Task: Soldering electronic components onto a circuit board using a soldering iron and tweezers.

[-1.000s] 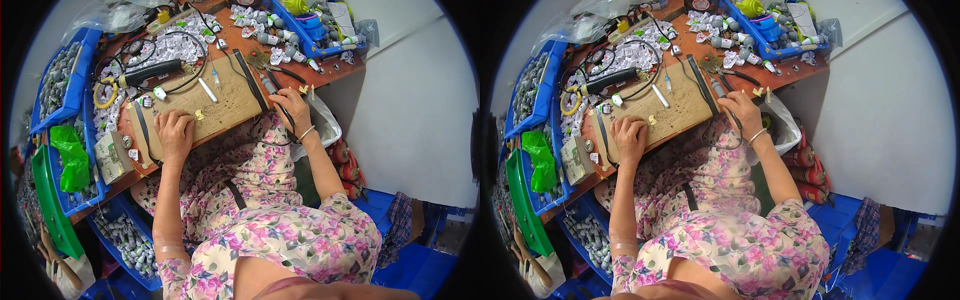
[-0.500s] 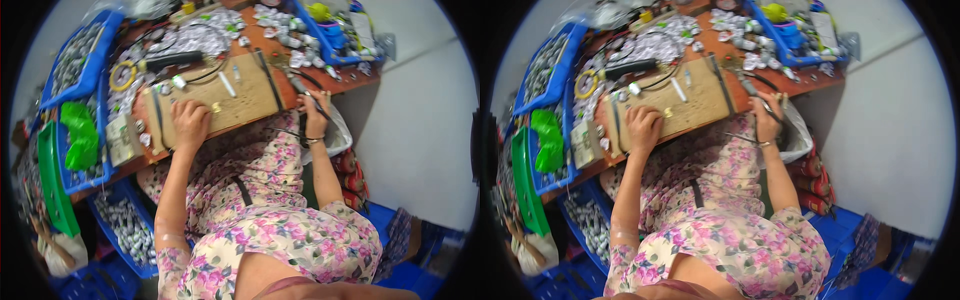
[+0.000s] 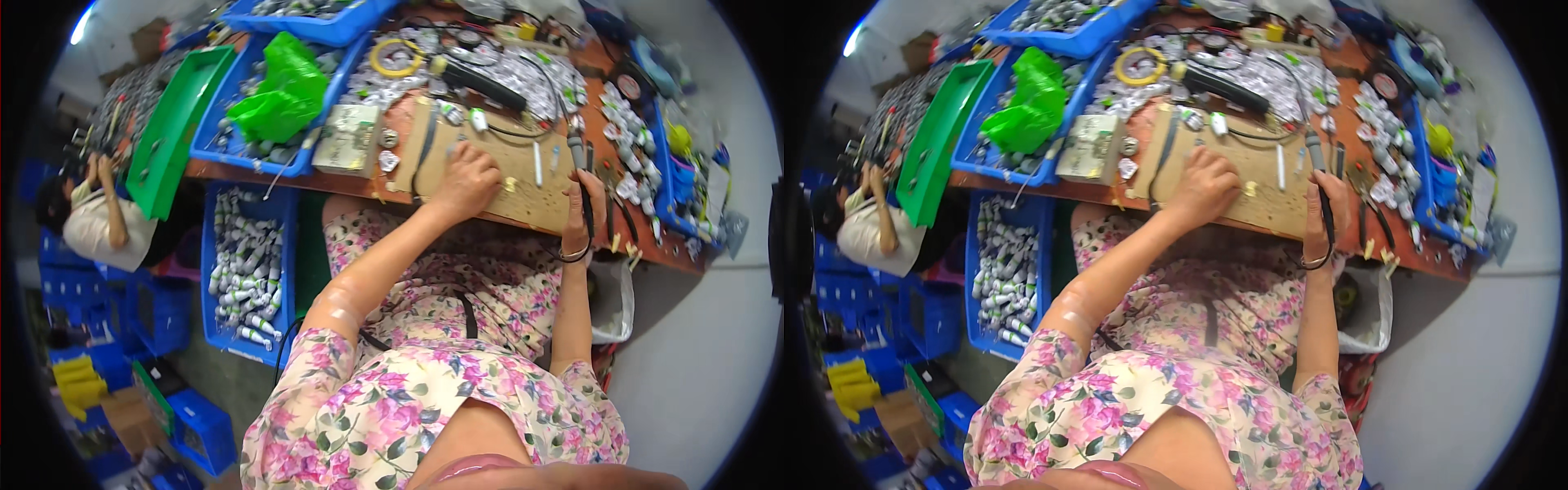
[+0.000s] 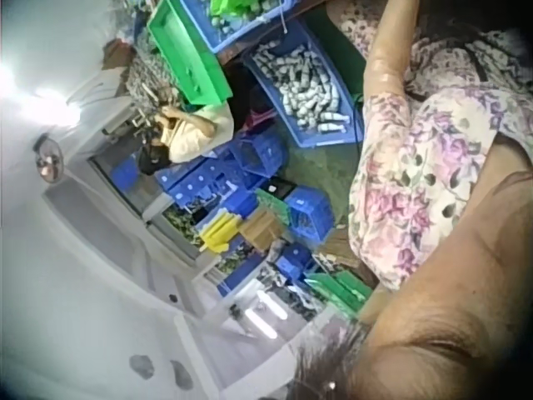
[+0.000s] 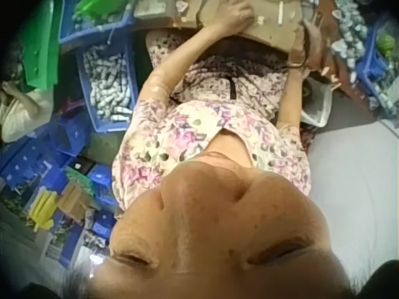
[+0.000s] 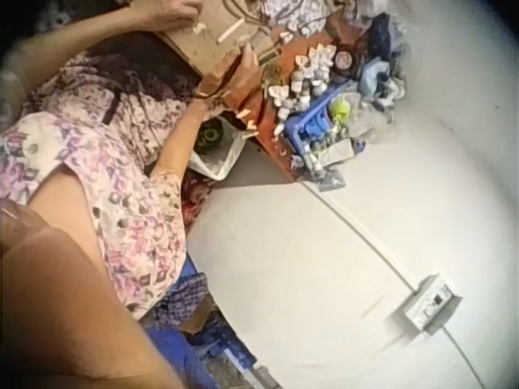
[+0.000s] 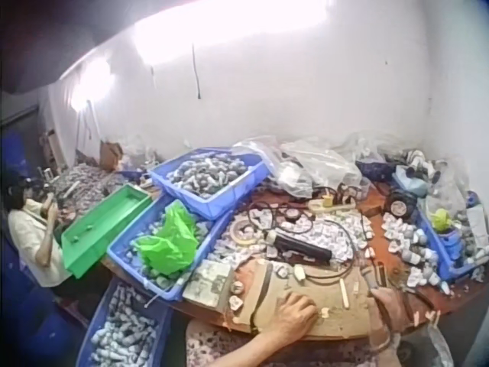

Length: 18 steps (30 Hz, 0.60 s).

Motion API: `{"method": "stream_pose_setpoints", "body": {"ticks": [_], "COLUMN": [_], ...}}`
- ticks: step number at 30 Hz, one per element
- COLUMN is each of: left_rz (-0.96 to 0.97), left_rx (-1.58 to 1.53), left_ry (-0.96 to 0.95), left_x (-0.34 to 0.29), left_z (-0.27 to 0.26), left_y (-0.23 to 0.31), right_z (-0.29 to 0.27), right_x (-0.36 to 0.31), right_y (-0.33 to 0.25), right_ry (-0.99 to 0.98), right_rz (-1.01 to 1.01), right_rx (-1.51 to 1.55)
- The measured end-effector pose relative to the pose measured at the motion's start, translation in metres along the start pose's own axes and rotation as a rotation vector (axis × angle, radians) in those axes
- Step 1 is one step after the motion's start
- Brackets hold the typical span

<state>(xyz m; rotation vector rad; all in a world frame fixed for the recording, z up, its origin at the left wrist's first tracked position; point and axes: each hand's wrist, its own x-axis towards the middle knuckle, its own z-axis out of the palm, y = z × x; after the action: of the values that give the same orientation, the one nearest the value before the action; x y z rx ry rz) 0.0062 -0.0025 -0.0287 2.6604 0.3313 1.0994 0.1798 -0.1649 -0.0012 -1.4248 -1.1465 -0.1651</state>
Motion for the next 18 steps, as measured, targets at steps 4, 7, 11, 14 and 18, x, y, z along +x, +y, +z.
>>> {"method": "stream_pose_setpoints", "body": {"ticks": [4, 7, 11, 14, 18], "left_rz": [0.023, 0.055, 0.124, 0.107, 0.11], "left_rx": [0.022, 0.009, -0.041, 0.051, 0.011], "left_ry": [0.111, 0.213, 0.193, 0.265, 0.271], "left_x": [-0.006, -0.014, -0.006, -0.007, -0.008], "left_z": [0.002, 0.033, 0.046, 0.042, 0.036], "left_y": [-0.002, -0.007, 0.0, 0.001, -0.001], "right_z": [0.027, 0.018, 0.012, 0.011, 0.016], "right_x": [-0.004, -0.032, -0.03, -0.013, -0.01], "right_y": [0.013, 0.087, 0.086, 0.04, 0.028], "right_ry": [-0.032, -0.052, -0.03, 0.013, -0.012], "right_rz": [-0.03, -0.038, -0.116, 0.037, 0.14], "right_rx": [-0.075, -0.128, -0.164, -0.112, -0.101]}}
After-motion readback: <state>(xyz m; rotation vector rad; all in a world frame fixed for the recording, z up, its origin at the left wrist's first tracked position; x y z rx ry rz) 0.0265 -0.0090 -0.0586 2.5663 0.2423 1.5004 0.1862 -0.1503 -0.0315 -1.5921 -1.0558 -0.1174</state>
